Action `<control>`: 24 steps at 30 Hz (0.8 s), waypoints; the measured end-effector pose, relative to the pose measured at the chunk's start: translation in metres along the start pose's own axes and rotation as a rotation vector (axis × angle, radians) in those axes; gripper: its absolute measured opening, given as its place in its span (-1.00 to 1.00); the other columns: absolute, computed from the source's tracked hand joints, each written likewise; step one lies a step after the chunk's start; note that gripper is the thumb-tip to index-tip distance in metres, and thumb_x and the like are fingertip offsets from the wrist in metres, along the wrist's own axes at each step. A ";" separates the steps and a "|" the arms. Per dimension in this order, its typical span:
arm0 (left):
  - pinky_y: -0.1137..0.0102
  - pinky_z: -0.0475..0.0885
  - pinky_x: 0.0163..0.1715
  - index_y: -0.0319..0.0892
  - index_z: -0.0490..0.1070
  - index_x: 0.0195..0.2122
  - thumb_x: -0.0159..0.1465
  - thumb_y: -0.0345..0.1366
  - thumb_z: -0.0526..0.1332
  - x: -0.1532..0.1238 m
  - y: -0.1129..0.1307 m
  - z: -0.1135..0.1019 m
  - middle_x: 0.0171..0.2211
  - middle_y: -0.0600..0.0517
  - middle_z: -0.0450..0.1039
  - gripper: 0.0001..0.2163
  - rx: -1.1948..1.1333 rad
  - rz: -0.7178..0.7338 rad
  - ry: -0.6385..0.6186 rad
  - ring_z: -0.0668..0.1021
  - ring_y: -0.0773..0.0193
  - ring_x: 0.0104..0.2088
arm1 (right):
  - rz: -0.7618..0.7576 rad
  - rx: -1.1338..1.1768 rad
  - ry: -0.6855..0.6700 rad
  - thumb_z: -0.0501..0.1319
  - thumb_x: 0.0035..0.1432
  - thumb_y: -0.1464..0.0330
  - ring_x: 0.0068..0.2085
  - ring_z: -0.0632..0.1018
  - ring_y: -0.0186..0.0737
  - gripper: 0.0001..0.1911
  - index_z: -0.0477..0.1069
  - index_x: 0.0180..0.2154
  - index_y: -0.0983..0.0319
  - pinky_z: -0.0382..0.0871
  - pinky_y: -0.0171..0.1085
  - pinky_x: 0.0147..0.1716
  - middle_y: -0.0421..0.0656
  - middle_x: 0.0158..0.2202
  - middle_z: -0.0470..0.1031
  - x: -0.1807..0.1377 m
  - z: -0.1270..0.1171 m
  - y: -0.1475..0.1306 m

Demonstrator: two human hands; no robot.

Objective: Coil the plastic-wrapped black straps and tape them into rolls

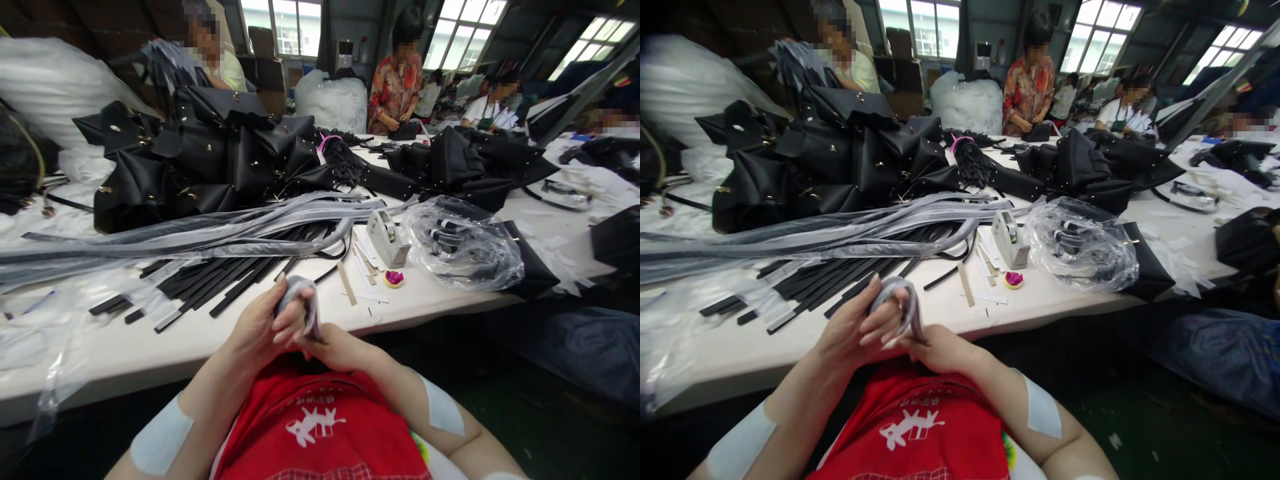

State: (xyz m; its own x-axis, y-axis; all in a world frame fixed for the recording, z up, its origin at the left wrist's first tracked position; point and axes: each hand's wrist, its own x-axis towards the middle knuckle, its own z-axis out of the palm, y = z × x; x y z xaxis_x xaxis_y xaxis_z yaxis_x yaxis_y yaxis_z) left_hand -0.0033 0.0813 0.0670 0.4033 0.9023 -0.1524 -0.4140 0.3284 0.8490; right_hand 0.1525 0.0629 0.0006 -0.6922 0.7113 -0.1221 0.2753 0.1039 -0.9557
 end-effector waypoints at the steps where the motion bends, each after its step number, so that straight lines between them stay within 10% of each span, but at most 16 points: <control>1: 0.50 0.31 -0.60 -0.21 0.44 -0.24 0.37 -0.01 -0.05 0.004 0.001 -0.003 -0.71 0.23 0.06 -0.59 0.108 0.170 0.116 0.17 0.45 -0.74 | 0.000 0.083 -0.166 0.02 0.32 0.21 -0.36 0.48 -0.31 -0.62 0.50 -0.09 0.28 0.39 -0.32 -0.27 -0.15 -0.37 0.50 -0.002 0.006 -0.002; 5: 0.26 0.37 -0.15 -0.18 0.42 -0.34 0.33 -0.01 -0.01 0.012 -0.007 -0.030 -0.40 -0.04 0.42 -0.63 0.938 0.630 0.364 0.48 0.17 -0.33 | -0.102 0.378 -0.546 0.09 0.28 0.15 -0.46 0.44 -0.40 -0.57 0.49 -0.04 0.34 0.35 -0.44 -0.44 -0.17 -0.42 0.47 -0.022 -0.007 -0.020; 9: 0.26 0.33 -0.33 -0.17 0.40 -0.47 0.25 0.03 0.02 0.000 -0.026 -0.041 -0.49 -0.08 0.42 -0.61 1.424 0.411 0.057 0.45 0.12 -0.42 | -0.057 0.464 -0.051 0.18 0.18 0.04 -0.64 0.32 -0.46 -0.53 0.53 -0.33 0.36 0.19 -0.45 -0.65 -0.22 -0.60 0.39 -0.026 -0.054 -0.015; 13: 0.43 0.22 -0.60 -0.20 0.41 -0.50 0.33 0.08 -0.11 -0.015 -0.028 -0.024 -0.69 0.06 0.30 -0.47 0.982 -0.024 -0.153 0.32 0.33 -0.66 | 0.020 0.078 0.358 0.24 0.11 0.08 -0.47 0.48 -0.32 -0.61 0.50 -0.36 0.32 0.37 -0.35 -0.43 -0.15 -0.49 0.49 -0.010 -0.082 0.010; 16: 0.49 0.20 -0.73 -0.25 0.45 -0.47 0.35 0.11 -0.20 -0.017 -0.020 -0.018 -0.85 0.18 0.07 -0.37 0.396 -0.260 -0.158 0.15 0.41 -0.82 | -0.088 -0.080 0.360 0.17 0.20 0.14 -0.11 0.52 -0.16 -0.63 0.50 -0.13 0.27 0.35 -0.19 -0.05 -0.06 -0.13 0.55 -0.004 -0.077 0.016; 24: 0.56 0.31 -0.72 -0.36 0.52 -0.42 0.42 -0.14 -0.38 -0.020 0.028 -0.023 -0.87 0.25 -0.16 -0.30 -0.259 -0.213 -0.227 -0.03 0.49 -0.86 | -0.099 0.006 0.317 0.37 0.00 0.23 -0.27 0.54 -0.22 -0.48 0.40 0.01 0.22 0.39 -0.28 -0.25 -0.17 -0.24 0.53 -0.007 -0.049 0.025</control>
State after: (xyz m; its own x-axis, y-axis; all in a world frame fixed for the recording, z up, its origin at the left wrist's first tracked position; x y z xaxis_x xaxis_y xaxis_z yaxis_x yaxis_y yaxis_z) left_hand -0.0412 0.0791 0.0822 0.6602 0.7315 -0.1707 -0.4819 0.5868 0.6507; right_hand 0.1970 0.0946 -0.0097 -0.4729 0.8791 0.0604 0.2120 0.1800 -0.9605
